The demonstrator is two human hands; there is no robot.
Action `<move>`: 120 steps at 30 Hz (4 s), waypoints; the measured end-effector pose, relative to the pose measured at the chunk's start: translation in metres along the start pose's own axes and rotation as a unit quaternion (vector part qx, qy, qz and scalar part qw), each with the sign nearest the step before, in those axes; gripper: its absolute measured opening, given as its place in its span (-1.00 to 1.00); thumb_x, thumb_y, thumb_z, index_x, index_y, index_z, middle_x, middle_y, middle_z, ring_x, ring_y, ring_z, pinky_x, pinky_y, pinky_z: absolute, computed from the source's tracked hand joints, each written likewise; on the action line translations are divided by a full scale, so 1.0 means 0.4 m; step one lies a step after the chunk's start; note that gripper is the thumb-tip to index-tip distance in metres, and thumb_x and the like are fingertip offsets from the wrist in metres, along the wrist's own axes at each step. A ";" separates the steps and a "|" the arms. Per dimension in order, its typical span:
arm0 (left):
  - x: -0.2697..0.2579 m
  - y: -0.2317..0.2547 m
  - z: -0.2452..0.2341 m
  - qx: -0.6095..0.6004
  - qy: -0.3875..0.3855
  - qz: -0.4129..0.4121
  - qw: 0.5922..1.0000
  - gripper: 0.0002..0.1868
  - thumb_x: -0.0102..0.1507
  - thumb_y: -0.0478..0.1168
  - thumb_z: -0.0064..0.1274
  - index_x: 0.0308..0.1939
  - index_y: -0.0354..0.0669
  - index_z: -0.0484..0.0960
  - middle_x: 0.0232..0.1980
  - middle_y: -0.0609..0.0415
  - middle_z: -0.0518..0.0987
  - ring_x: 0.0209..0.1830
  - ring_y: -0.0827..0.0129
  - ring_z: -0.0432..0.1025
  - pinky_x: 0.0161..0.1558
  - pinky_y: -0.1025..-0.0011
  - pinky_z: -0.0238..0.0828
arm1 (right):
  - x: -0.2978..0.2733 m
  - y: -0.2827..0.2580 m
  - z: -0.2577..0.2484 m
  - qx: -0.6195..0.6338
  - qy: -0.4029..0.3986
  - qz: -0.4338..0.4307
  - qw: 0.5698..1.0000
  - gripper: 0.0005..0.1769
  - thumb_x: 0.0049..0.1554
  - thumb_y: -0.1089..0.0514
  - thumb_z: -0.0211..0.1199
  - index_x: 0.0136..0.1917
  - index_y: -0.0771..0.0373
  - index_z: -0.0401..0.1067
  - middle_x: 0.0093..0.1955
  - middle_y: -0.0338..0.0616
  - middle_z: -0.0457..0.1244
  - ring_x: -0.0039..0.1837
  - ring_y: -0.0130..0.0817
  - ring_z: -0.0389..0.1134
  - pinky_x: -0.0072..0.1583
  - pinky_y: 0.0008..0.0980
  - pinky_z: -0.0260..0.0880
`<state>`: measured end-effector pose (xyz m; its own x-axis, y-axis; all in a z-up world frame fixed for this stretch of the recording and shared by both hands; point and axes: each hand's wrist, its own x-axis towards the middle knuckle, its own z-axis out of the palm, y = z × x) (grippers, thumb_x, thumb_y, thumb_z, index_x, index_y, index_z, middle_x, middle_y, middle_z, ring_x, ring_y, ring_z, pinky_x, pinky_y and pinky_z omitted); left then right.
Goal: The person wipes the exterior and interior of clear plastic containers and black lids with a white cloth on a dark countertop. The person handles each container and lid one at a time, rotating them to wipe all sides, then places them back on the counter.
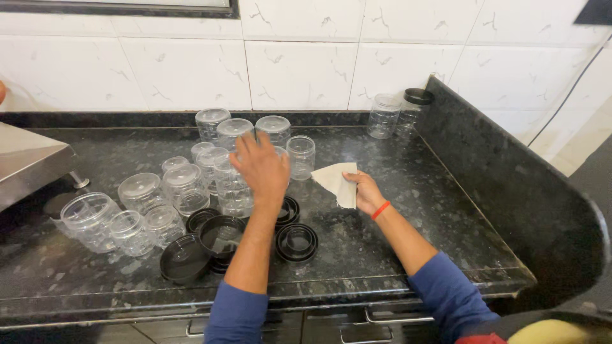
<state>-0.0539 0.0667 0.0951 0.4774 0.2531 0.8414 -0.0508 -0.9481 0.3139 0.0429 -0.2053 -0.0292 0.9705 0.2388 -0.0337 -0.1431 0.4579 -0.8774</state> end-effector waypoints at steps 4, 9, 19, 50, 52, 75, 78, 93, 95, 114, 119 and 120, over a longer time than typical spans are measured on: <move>0.025 -0.083 -0.049 0.093 -0.061 -0.008 0.994 -0.57 -0.07 -0.09 0.31 -0.21 -0.27 0.69 0.05 -0.16 0.58 0.29 -0.11 0.29 0.34 -0.27 -0.13 | 0.004 0.004 -0.003 0.002 0.002 0.013 1.000 -0.70 0.20 0.19 0.21 0.19 0.31 0.43 0.06 -0.05 0.42 0.04 -0.22 0.48 0.08 -0.15 0.52; 0.031 -0.092 -0.047 0.082 -0.095 0.033 0.992 -0.92 0.04 -0.23 0.24 -0.45 -0.15 0.72 -0.23 -0.07 0.66 0.20 -0.01 0.36 0.39 -0.37 -0.21 | 0.004 0.005 0.003 -0.004 -0.016 0.033 0.999 -0.70 0.21 0.20 0.20 0.20 0.33 0.43 0.06 -0.03 0.41 0.02 -0.21 0.48 0.05 -0.17 0.53; -0.011 0.035 -0.020 -0.362 0.054 -0.002 0.931 -0.70 0.27 -0.08 0.26 -0.27 -0.26 0.58 -0.07 -0.07 0.54 0.10 0.00 0.36 0.20 0.01 0.21 | -0.007 0.003 0.019 0.049 -0.022 -0.017 0.998 -0.67 0.26 0.25 0.09 0.26 0.42 0.36 0.19 0.09 0.36 0.16 -0.10 0.45 0.20 -0.07 0.51; -0.169 0.114 0.191 -0.663 -0.454 -0.287 0.522 0.06 0.07 0.15 0.24 0.54 0.06 0.03 0.29 -0.24 0.44 0.15 0.01 0.50 0.00 0.04 0.53 | -0.076 -0.052 0.085 -0.132 -0.002 -0.368 0.921 -0.44 0.37 0.07 -0.02 0.55 0.35 0.22 0.50 -0.03 0.21 0.42 -0.34 0.23 0.45 -0.37 0.17; -0.159 0.110 0.190 -0.665 -0.418 -0.326 0.527 0.05 0.05 0.16 0.23 0.53 0.11 0.05 0.28 -0.23 0.43 0.15 -0.04 0.48 -0.02 -0.02 0.52 | -0.115 -0.058 0.135 -0.195 -0.014 -0.390 0.900 -0.40 0.36 0.11 -0.03 0.60 0.32 0.07 0.62 -0.04 0.03 0.56 -0.26 0.08 0.54 -0.31 0.01; -0.132 0.053 0.207 -0.637 -0.405 -0.252 0.606 -0.13 0.21 0.19 0.11 0.53 0.06 0.15 0.38 -0.10 0.43 0.31 0.19 0.38 0.25 0.21 0.33 | -0.197 -0.083 0.209 -0.500 -0.026 -0.507 0.701 -0.39 0.22 0.38 0.05 0.54 0.24 0.30 0.67 -0.01 0.06 0.74 -0.03 -0.07 0.67 -0.08 -0.07; -0.120 0.028 0.233 -0.614 -0.348 -0.323 0.630 -0.21 0.28 0.23 0.01 0.49 0.03 0.19 0.33 0.02 0.40 0.28 0.26 0.35 0.17 0.15 0.35 | -0.210 -0.056 0.229 -0.545 -0.109 -0.511 0.656 -0.36 0.16 0.43 0.08 0.51 0.24 0.34 0.64 -0.05 0.10 0.73 -0.04 -0.06 0.69 -0.01 -0.15; -0.141 0.069 0.205 -0.627 -0.383 -0.206 0.647 -0.03 0.17 0.33 0.05 0.55 0.08 0.08 0.56 -0.08 0.19 0.44 -0.01 0.30 0.37 0.10 0.24 | -0.213 -0.103 0.230 -0.537 -0.061 -0.497 0.679 -0.41 0.39 -0.01 -0.08 0.61 0.24 0.14 0.72 0.03 -0.08 0.75 0.06 -0.22 0.66 -0.02 -0.24; -0.127 0.056 0.208 -0.616 -0.368 -0.266 0.644 -0.02 0.18 0.33 0.00 0.57 0.09 0.04 0.55 -0.09 0.17 0.47 0.06 0.20 0.34 0.10 0.18 | -0.219 -0.099 0.234 -0.559 -0.107 -0.498 0.654 -0.42 0.38 0.06 -0.07 0.61 0.23 0.15 0.72 0.04 -0.10 0.76 0.05 -0.24 0.68 0.00 -0.30; -0.164 0.082 0.235 -0.520 -0.331 -0.235 0.751 0.02 0.15 0.28 0.09 0.58 0.04 0.03 0.33 -0.17 0.46 0.20 0.16 0.46 0.16 0.19 0.40 | -0.206 -0.068 0.239 -0.552 -0.059 -0.483 0.676 -0.39 0.35 0.18 -0.03 0.64 0.15 0.09 0.76 -0.01 -0.20 0.78 0.06 -0.36 0.67 0.02 -0.32; -0.136 0.031 0.265 -0.617 -0.206 -0.318 0.690 -0.13 0.28 0.34 0.03 0.45 -0.14 0.21 0.40 -0.15 0.38 0.37 0.16 0.32 0.28 0.22 0.30 | -0.230 -0.040 0.275 -0.594 -0.141 -0.477 0.632 -0.35 0.30 0.22 0.00 0.64 0.15 0.09 0.76 -0.05 -0.17 0.79 0.04 -0.32 0.69 0.04 -0.33; -0.131 0.022 0.266 -0.635 -0.199 -0.346 0.661 -0.13 0.27 0.34 0.03 0.44 -0.15 0.22 0.37 -0.15 0.42 0.37 0.15 0.34 0.28 0.22 0.30 | -0.234 -0.038 0.278 -0.594 -0.146 -0.473 0.634 -0.33 0.29 0.21 0.00 0.65 0.15 0.08 0.76 -0.05 -0.18 0.79 0.03 -0.32 0.70 0.03 -0.34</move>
<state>0.0139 0.0247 0.0068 0.9519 0.2313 0.2007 -0.2753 0.3592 0.8917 -0.0674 -0.1392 0.0406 0.4099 0.5667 0.7147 0.8921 -0.4124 -0.1847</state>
